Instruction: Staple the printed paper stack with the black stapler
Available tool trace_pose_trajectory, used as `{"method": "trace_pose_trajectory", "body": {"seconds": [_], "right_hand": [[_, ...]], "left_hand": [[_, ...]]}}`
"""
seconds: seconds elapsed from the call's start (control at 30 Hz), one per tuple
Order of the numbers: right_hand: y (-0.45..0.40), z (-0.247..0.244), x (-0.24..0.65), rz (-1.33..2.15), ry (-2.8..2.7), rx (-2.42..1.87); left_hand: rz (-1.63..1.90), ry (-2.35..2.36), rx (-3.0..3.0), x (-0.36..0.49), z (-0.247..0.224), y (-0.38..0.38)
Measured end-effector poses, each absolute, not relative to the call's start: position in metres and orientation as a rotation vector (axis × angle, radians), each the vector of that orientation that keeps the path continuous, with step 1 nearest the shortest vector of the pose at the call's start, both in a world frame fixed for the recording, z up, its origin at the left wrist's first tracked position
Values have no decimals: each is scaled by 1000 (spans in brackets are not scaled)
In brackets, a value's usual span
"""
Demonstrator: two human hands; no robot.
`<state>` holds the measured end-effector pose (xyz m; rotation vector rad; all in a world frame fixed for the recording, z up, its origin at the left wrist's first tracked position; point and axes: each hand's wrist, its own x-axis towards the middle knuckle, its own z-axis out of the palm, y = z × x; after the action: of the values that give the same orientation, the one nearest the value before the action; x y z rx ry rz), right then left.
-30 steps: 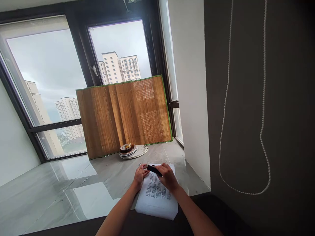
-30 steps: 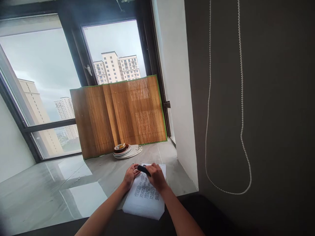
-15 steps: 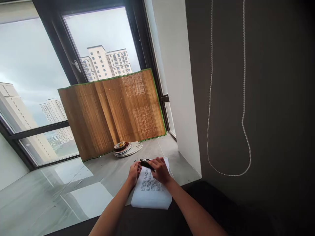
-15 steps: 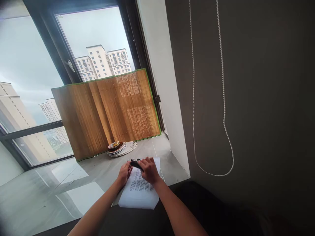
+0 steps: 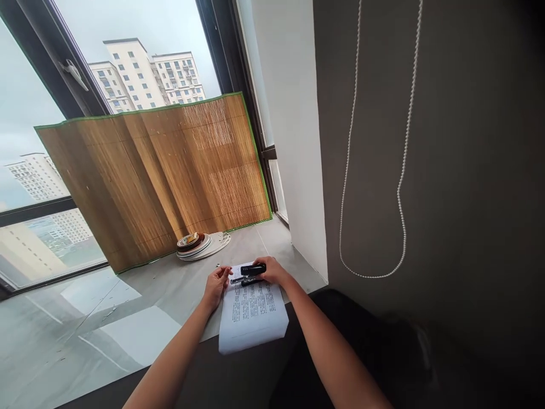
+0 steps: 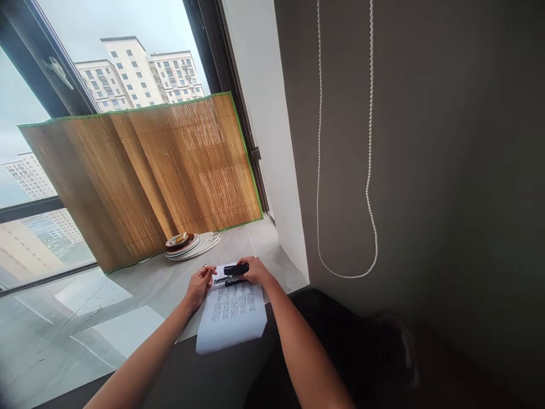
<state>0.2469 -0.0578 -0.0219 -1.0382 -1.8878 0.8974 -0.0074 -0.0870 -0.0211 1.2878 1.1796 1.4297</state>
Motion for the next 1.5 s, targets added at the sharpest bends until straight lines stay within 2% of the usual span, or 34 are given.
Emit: {"method": "trace_pose_trajectory", "body": {"seconds": [0.17,0.3,0.43,0.6,0.8,0.97,1.13,1.27,1.5], "right_hand": [[-47,-12,258,1021,-1979,-832],[-61,1,252,586,-1945,-670],[-84,1,237,100,-2303,-480],[-93,-6,223,-163,-2439,-450],[-94,-6,220,-182,-2452,-470],[-91,-4,224,-43,-2309,-557],[-59,-1,261,65,-2005,-1053],[-32,-11,285,116,-2070,-1501],[-19,-35,273,235,-2196,-1574]], "left_hand": [[1348,1189,1296,-10,-24,-88],[1312,1135,1351,-14,-27,-88],[1398,1045,1358,-16,-28,-87],[1437,962,1398,-14,-25,-88],[1378,939,1449,-15,-23,-89],[1356,1088,1384,-14,-24,-89],[1328,1161,1353,-11,-22,-90],[1323,1147,1325,-11,-23,-89],[1306,1145,1334,-14,-27,-85]]}}
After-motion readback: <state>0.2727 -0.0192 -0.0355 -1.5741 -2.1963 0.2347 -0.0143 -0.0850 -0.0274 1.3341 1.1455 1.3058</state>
